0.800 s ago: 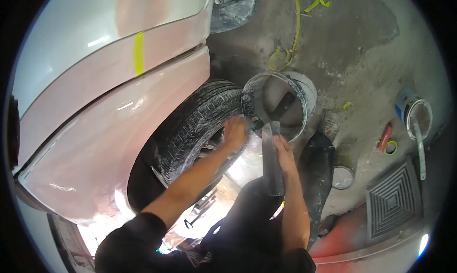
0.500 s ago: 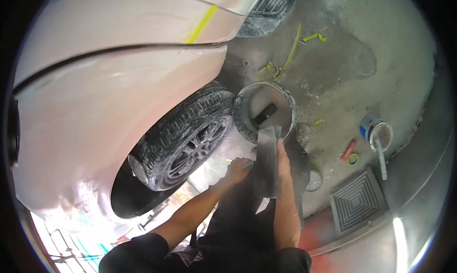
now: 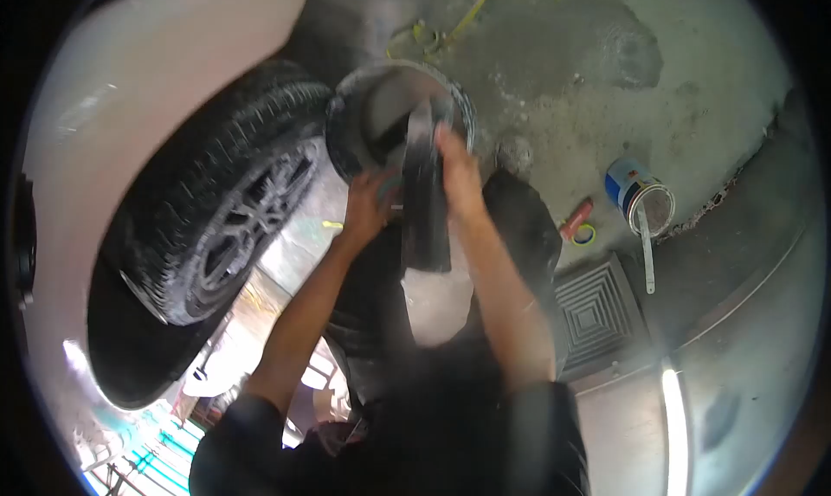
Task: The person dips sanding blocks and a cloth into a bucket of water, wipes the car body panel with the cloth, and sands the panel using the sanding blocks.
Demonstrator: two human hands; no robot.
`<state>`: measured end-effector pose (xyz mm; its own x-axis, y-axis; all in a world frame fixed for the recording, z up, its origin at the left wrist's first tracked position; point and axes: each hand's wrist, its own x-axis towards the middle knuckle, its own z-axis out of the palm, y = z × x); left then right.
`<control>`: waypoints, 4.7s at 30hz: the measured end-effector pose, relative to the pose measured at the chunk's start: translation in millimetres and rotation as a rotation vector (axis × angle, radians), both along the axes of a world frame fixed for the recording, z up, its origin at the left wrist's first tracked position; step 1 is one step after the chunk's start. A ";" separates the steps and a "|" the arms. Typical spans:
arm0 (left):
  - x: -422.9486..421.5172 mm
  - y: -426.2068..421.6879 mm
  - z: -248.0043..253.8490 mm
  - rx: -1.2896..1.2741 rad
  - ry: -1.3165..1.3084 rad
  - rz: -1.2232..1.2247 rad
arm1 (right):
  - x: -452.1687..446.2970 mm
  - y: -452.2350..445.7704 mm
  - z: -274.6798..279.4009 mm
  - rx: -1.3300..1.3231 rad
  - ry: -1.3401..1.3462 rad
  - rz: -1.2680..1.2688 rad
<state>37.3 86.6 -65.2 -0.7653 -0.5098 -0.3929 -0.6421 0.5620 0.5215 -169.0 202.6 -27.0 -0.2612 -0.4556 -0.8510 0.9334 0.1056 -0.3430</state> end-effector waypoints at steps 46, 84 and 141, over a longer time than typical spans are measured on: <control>-34.2 128.1 369.0 0.893 0.678 0.224 | -82.6 19.1 58.1 -0.314 0.803 -0.065; -195.0 -185.4 166.6 -1.778 -1.116 -1.450 | -68.8 -120.1 -47.1 -0.406 -0.127 -0.699; -88.9 2.9 -228.0 0.151 -0.380 0.199 | -106.2 -64.5 -32.7 -0.465 0.103 -0.605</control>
